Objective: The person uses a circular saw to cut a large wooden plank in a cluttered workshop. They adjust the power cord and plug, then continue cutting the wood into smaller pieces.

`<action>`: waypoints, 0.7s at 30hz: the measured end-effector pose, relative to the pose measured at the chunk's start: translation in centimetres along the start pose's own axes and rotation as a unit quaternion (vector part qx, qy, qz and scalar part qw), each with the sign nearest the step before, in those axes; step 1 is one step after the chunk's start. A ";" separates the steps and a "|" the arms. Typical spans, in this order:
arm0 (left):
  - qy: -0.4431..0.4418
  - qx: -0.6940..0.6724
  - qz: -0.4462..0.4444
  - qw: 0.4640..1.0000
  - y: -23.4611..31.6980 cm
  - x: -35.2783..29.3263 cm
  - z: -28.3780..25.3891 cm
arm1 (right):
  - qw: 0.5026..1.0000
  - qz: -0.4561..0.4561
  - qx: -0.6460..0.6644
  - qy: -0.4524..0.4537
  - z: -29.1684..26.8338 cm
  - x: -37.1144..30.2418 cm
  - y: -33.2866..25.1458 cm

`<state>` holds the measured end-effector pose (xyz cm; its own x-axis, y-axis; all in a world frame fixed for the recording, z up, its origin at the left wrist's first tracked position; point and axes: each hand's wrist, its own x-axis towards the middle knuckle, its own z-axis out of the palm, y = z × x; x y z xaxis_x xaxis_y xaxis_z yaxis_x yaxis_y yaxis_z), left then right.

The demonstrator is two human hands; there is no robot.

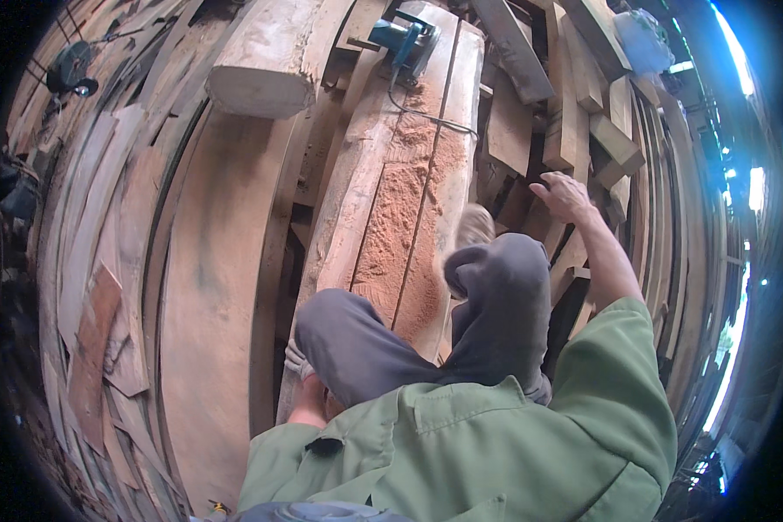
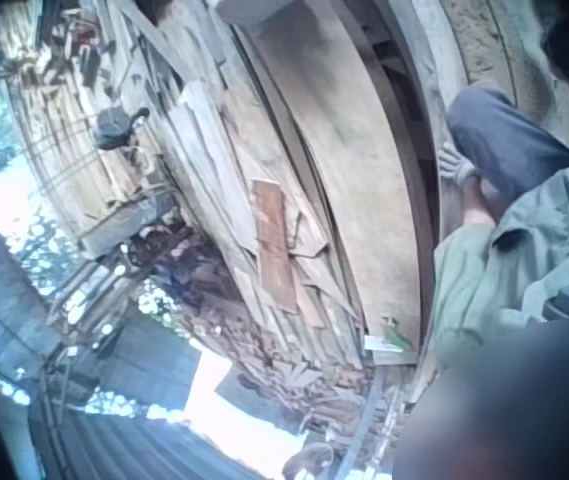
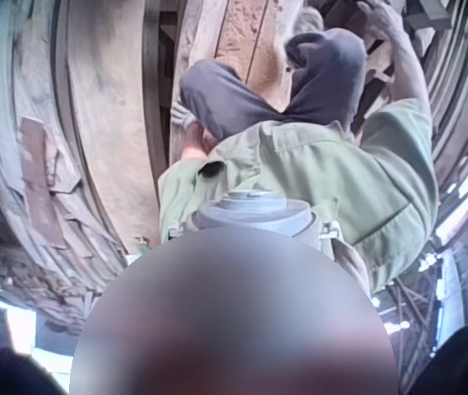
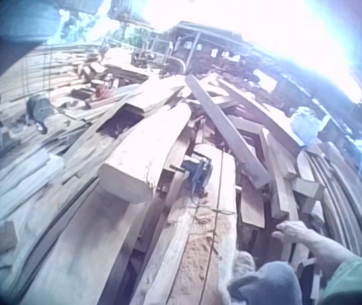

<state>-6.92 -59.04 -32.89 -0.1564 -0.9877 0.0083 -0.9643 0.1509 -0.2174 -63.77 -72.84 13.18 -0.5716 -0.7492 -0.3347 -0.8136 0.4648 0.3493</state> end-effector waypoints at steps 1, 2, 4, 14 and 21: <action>0.005 -0.028 -0.004 1.000 -0.4 -0.5 0.4 | 1.000 0.012 0.004 -0.010 -0.6 0.0 1.4; -0.087 -0.064 -0.005 0.994 -0.8 -0.9 0.5 | 0.999 0.016 0.024 0.032 -0.9 0.2 2.4; -0.295 -0.145 -0.034 0.944 -1.9 -1.2 -0.2 | 0.997 -0.010 0.030 0.077 -1.4 1.8 3.6; -0.398 -0.182 -0.212 0.874 -9.2 3.3 -6.5 | 0.952 -0.143 0.204 0.176 3.5 26.6 -5.2; -0.201 -0.151 -0.286 0.925 -15.1 27.4 -13.3 | 0.855 -0.045 0.476 0.198 4.5 48.6 -18.0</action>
<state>0.49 -87.81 -16.39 0.4318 -0.8359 -0.3388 -0.8895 -0.4568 -0.0067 -77.39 -115.48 -13.26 -0.5747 -0.8158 0.0657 -0.6775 0.4291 -0.5974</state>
